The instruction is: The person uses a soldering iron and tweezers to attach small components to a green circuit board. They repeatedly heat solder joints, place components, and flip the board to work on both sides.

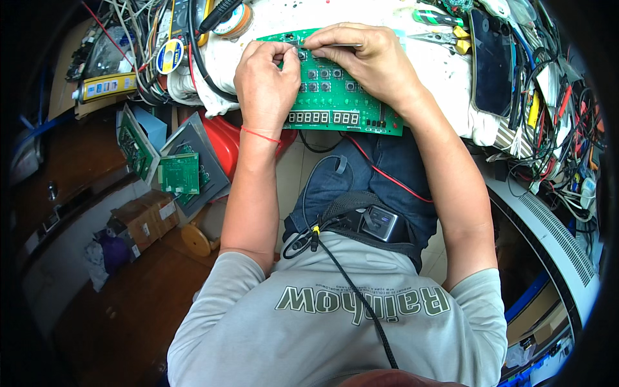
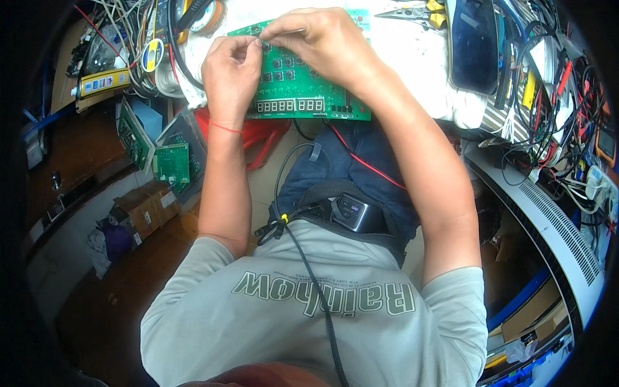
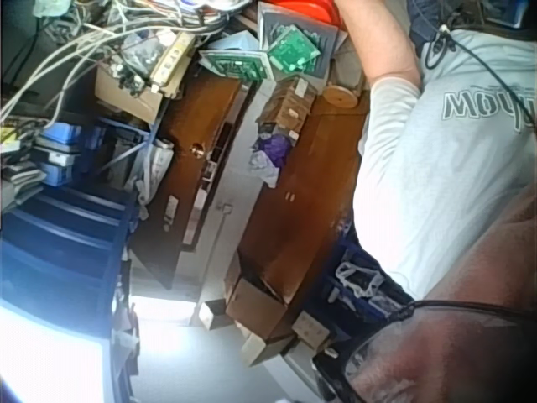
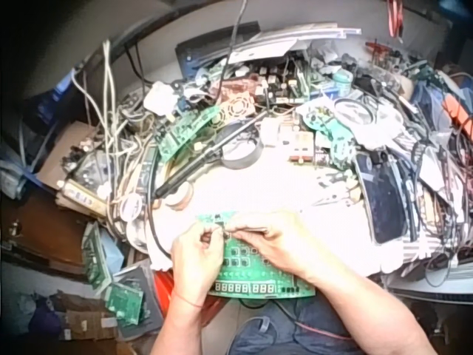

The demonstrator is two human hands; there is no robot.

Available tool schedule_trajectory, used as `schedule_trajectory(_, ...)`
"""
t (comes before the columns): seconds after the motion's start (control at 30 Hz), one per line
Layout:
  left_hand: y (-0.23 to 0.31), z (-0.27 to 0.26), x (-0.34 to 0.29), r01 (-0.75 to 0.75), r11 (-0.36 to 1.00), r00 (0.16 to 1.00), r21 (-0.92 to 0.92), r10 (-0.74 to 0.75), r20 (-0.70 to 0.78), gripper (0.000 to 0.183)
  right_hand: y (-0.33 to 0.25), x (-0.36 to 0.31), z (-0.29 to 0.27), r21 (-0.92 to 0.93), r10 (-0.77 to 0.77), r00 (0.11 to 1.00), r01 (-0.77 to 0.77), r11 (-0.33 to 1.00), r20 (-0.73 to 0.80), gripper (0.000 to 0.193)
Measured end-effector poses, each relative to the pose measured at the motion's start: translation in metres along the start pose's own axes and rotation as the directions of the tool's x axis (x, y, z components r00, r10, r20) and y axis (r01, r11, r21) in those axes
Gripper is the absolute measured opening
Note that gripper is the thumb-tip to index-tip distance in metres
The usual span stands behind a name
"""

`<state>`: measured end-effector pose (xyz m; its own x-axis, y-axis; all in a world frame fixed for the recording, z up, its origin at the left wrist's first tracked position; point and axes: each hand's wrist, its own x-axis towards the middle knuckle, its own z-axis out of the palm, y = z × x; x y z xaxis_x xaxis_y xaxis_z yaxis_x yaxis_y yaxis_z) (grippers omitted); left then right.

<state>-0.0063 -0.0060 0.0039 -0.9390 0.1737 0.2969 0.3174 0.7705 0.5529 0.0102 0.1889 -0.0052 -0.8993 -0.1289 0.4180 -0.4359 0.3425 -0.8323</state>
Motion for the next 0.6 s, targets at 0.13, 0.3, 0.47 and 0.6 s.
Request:
schedule_trajectory(0.13,0.0006,0.0025,-0.0001,-0.001,0.999,1.0,-0.038,0.0,-0.024,0.01,0.0015,-0.0008,0.0012,0.015,0.041,0.999,-0.041,0.999,-0.004,0.02)
schedule_trajectory(0.3,0.0007,0.0047,-0.0016,0.003,1.0,1.0,-0.016,-0.004,-0.031,0.01,0.0043,-0.0023,0.0025,-0.007,0.042,0.999,-0.042,0.999,-0.009,0.02)
schedule_trajectory(0.47,0.0008,0.0062,-0.0032,-0.003,1.0,0.999,0.009,0.003,-0.036,0.009,0.0061,-0.0025,0.0027,-0.051,-0.024,0.999,0.023,0.998,-0.02,0.019)
schedule_trajectory(0.6,0.0006,0.0075,-0.0039,-0.017,1.0,0.999,0.018,0.017,-0.043,0.009,0.0065,-0.0032,0.0035,-0.079,-0.067,0.998,0.065,0.995,-0.02,0.018)
